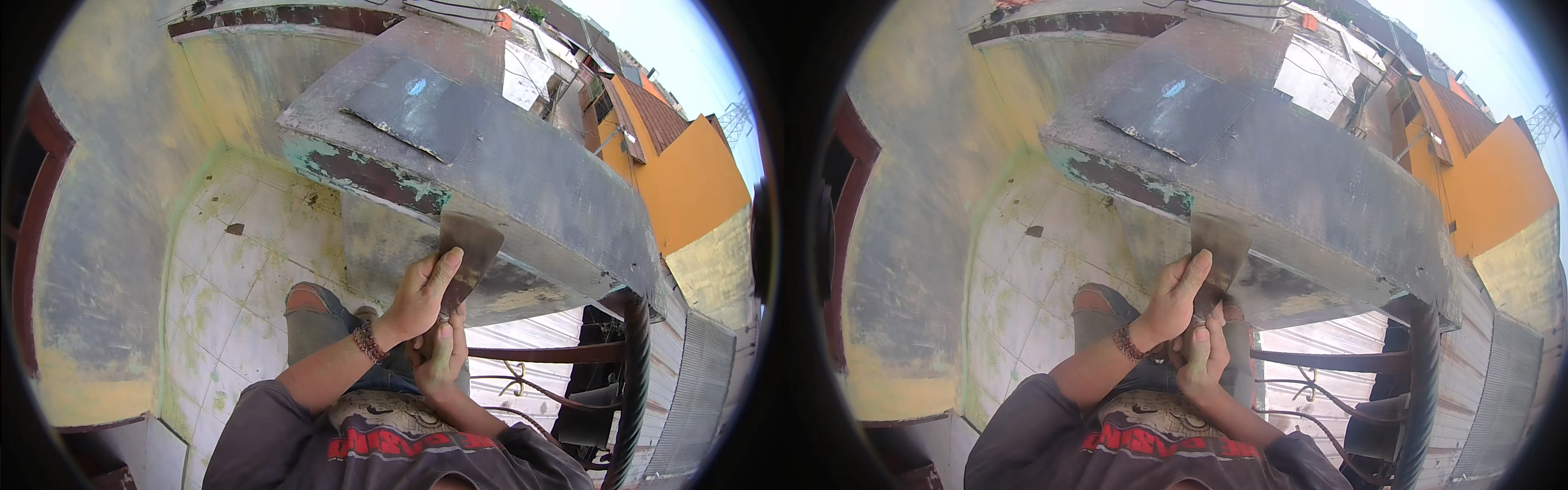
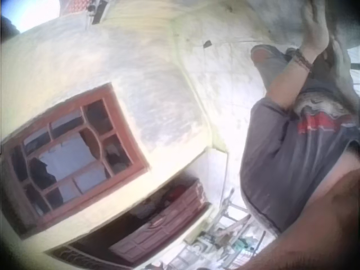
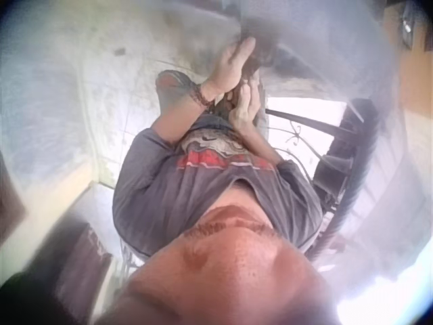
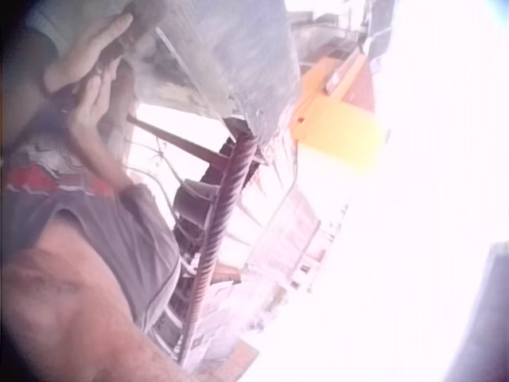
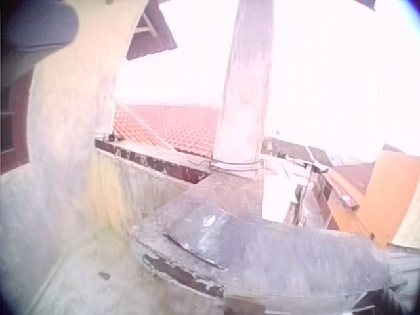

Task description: The person uses a metal scraper to remove old paint from a concrete ledge on a balcony. They repeatedly scrape the surface, occasionally pause to wipe the tool, and continue working on the same area throughout the clip.

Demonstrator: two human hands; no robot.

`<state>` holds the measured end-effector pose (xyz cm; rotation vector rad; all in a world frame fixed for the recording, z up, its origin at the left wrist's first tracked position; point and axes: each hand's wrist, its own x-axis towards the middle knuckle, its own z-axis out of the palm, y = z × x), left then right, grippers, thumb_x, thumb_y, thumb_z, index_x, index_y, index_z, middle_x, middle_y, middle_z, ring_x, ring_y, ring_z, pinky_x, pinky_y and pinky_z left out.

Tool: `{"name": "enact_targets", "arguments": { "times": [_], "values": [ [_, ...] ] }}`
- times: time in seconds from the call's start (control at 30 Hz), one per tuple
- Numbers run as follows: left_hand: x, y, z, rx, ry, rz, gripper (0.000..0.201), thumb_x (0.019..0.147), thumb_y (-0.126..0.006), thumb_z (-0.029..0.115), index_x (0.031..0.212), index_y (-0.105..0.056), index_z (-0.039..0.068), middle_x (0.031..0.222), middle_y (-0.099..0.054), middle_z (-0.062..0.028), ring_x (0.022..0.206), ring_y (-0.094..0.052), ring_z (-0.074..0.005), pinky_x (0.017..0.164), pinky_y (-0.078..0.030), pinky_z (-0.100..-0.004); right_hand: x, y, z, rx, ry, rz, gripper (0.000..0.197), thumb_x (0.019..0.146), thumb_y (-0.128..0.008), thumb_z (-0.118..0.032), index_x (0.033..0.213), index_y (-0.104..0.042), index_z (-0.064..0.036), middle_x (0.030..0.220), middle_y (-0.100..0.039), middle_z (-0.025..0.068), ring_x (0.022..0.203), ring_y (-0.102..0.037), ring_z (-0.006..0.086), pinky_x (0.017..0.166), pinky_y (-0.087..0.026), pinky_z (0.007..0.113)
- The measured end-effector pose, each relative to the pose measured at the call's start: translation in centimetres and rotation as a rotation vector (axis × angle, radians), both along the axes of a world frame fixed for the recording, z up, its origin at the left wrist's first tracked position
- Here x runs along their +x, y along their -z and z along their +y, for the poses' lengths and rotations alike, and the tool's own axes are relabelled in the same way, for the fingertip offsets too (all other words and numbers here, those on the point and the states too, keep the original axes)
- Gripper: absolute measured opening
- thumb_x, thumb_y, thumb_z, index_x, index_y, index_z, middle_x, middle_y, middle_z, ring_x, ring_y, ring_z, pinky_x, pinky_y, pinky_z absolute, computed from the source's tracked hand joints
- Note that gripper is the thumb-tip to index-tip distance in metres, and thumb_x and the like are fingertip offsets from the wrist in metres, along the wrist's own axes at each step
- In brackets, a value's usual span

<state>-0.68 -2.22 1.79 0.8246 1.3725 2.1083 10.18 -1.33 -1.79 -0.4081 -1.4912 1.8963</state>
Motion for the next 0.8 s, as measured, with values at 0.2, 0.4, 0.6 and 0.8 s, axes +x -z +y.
{"name": "enact_targets", "arguments": {
  "times": [0.2, 0.4, 0.6, 0.8],
  "values": [
    [-0.2, 0.5, -0.2, -0.022, 0.009, -0.082, 0.040, 0.101, -0.047, 0.035, 0.084, -0.059, 0.001, 0.068, -0.050, 0.0038, 0.064, -0.041, -0.0040, 0.056, -0.037, -0.0231, 0.1, 0.2, -0.1, 0.035, -0.013, -0.026, 0.060, 0.100, -0.037, -0.036, 0.146, -0.021, -0.0016, 0.065, -0.046, 0.0014, 0.043, -0.037, 0.0058, 0.036, -0.029, 0.019],
    [-0.2, 0.2, -0.7, 0.006, 0.096, -0.176, 0.042, 0.101, -0.047, 0.037, 0.084, -0.059, 0.000, 0.067, -0.049, 0.0038, 0.064, -0.041, -0.0052, 0.056, -0.037, -0.0237, -0.1, -0.6, -1.2, -0.035, -0.010, 0.002, 0.058, 0.100, -0.037, -0.036, 0.144, -0.023, -0.0002, 0.065, -0.046, 0.0025, 0.042, -0.036, 0.0066, 0.036, -0.030, 0.020],
    [-0.5, -0.6, 0.1, 0.017, 0.047, -0.035, 0.044, 0.101, -0.046, 0.038, 0.080, -0.057, 0.001, 0.066, -0.047, 0.0042, 0.062, -0.037, -0.0060, 0.055, -0.034, -0.0240, -0.5, -0.6, 0.1, 0.032, -0.011, 0.019, 0.057, 0.100, -0.036, -0.036, 0.143, -0.025, 0.0009, 0.066, -0.046, 0.0020, 0.041, -0.036, 0.0064, 0.036, -0.029, 0.020],
    [0.2, -0.1, 0.0, -0.025, -0.013, 0.014, 0.042, 0.101, -0.047, 0.037, 0.082, -0.059, 0.002, 0.066, -0.046, 0.0051, 0.063, -0.039, -0.0046, 0.055, -0.034, -0.0231, 0.0, -0.2, -0.1, 0.103, -0.002, 0.004, 0.051, 0.101, -0.032, -0.032, 0.140, -0.028, 0.0013, 0.064, -0.046, 0.0007, 0.040, -0.035, 0.0055, 0.036, -0.029, 0.019]
  ]
}}
